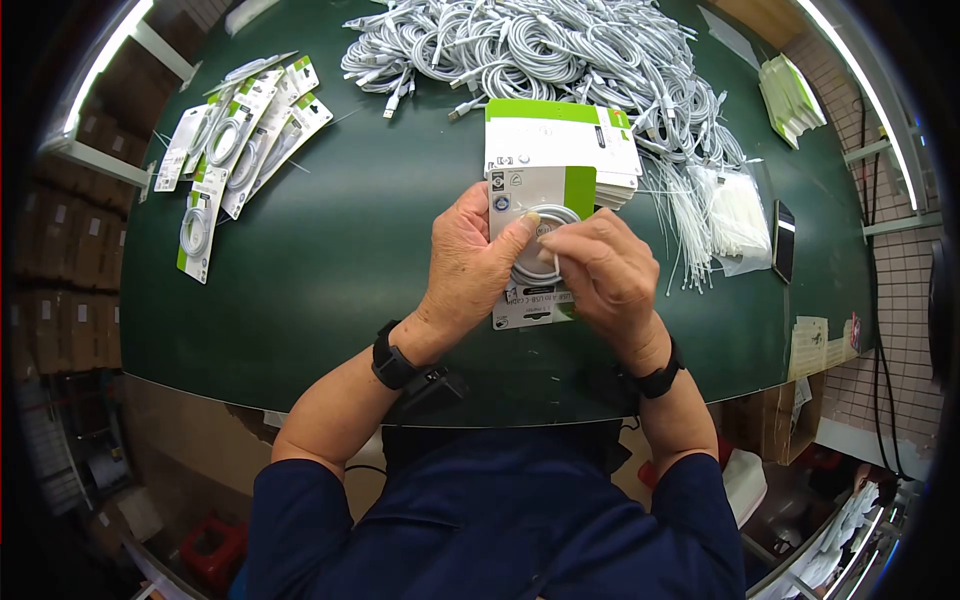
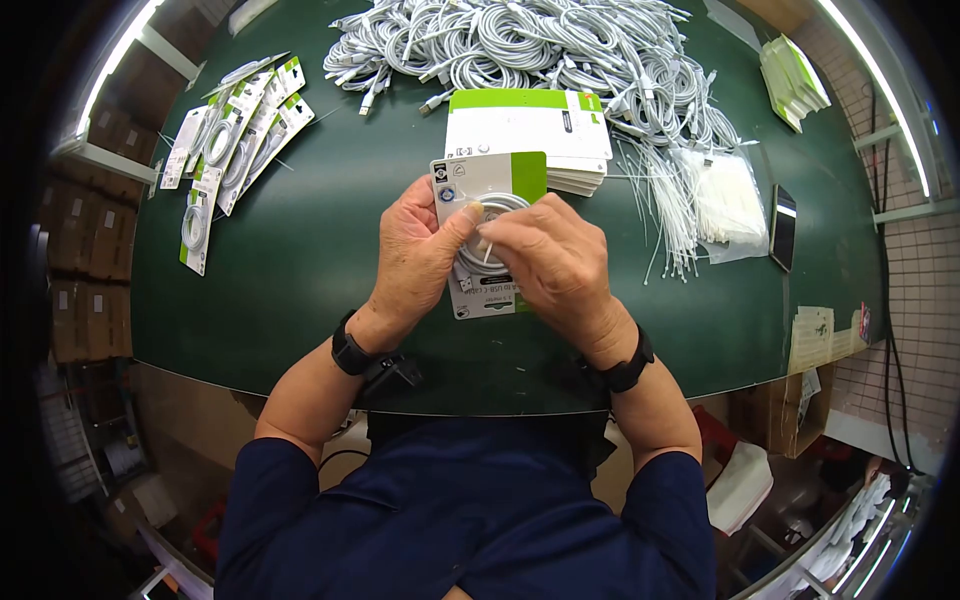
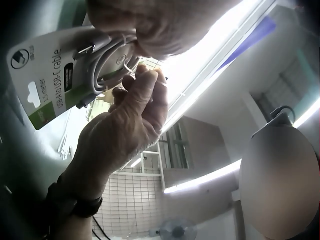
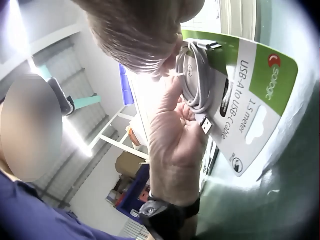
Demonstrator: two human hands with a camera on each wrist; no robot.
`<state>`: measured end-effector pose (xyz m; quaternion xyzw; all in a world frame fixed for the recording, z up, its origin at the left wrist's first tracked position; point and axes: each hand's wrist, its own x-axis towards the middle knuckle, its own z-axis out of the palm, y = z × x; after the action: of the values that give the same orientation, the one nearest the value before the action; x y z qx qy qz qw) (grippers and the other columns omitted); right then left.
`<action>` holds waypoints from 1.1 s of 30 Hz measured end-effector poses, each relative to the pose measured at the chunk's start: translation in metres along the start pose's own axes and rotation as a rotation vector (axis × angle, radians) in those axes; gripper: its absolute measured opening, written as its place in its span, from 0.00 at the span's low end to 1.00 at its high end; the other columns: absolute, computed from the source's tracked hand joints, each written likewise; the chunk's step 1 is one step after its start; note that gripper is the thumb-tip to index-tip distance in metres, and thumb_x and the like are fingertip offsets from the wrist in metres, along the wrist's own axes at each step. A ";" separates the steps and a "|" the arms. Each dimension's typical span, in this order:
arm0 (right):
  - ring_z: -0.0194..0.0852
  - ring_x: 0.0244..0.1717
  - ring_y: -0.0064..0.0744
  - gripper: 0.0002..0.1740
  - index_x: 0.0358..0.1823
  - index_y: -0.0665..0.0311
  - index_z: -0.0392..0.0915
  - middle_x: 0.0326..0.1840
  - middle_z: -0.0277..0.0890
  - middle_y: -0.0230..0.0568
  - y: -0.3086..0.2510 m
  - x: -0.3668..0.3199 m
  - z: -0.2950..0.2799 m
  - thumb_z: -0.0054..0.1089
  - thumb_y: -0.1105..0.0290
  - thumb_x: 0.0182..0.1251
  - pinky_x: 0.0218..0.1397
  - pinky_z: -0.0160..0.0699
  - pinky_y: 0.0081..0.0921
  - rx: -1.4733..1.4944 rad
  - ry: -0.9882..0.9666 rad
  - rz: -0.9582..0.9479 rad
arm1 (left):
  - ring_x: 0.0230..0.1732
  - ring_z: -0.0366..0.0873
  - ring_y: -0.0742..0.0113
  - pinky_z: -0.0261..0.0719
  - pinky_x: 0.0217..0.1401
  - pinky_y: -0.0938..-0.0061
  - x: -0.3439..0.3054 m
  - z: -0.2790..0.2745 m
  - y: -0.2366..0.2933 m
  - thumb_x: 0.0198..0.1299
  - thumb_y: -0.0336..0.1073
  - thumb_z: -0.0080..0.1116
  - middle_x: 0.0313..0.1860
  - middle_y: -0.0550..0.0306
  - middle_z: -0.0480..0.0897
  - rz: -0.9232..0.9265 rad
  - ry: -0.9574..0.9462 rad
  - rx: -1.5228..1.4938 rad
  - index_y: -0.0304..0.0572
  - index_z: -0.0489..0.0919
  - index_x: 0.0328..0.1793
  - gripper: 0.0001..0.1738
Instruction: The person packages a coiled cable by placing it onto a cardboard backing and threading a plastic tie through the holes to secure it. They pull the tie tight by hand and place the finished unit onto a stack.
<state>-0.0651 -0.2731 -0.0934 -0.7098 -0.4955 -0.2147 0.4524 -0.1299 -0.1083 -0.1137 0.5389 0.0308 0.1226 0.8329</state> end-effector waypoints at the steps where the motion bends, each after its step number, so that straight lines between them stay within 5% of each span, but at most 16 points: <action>1: 0.85 0.33 0.37 0.15 0.43 0.63 0.85 0.35 0.87 0.36 0.000 -0.001 0.001 0.78 0.82 0.56 0.36 0.84 0.30 0.031 0.046 0.041 | 0.53 0.87 0.72 0.88 0.58 0.75 -0.001 0.002 0.001 0.74 0.23 0.61 0.56 0.50 0.89 0.005 -0.006 0.010 0.29 0.79 0.64 0.15; 4: 0.85 0.32 0.34 0.12 0.44 0.65 0.84 0.33 0.86 0.36 -0.007 -0.006 0.009 0.79 0.80 0.61 0.37 0.84 0.29 0.259 0.240 0.362 | 0.54 0.87 0.72 0.88 0.59 0.74 -0.005 0.005 0.001 0.74 0.24 0.62 0.57 0.50 0.89 0.011 -0.030 0.033 0.29 0.78 0.64 0.15; 11: 0.84 0.39 0.37 0.13 0.47 0.68 0.86 0.40 0.87 0.42 0.007 0.006 -0.003 0.74 0.85 0.61 0.40 0.83 0.29 0.010 0.136 0.036 | 0.55 0.87 0.72 0.88 0.61 0.74 -0.005 0.005 0.000 0.74 0.24 0.63 0.57 0.49 0.89 0.010 -0.042 0.045 0.29 0.78 0.65 0.16; 23: 0.83 0.43 0.36 0.27 0.52 0.60 0.92 0.48 0.84 0.37 0.009 0.008 -0.016 0.76 0.84 0.45 0.41 0.86 0.29 -0.231 0.041 -0.195 | 0.54 0.87 0.72 0.88 0.59 0.73 -0.006 0.006 0.001 0.73 0.24 0.64 0.56 0.50 0.89 0.012 -0.030 0.041 0.29 0.79 0.64 0.16; 33: 0.88 0.45 0.40 0.24 0.50 0.63 0.91 0.48 0.87 0.42 0.008 -0.003 -0.013 0.76 0.85 0.47 0.43 0.92 0.30 -0.108 0.060 -0.214 | 0.53 0.87 0.73 0.87 0.57 0.74 -0.006 0.007 0.004 0.73 0.25 0.64 0.55 0.50 0.89 0.035 -0.022 0.053 0.29 0.79 0.62 0.15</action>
<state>-0.0575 -0.2866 -0.0925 -0.6695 -0.5421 -0.3092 0.4028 -0.1351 -0.1148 -0.1077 0.5625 0.0153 0.1302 0.8163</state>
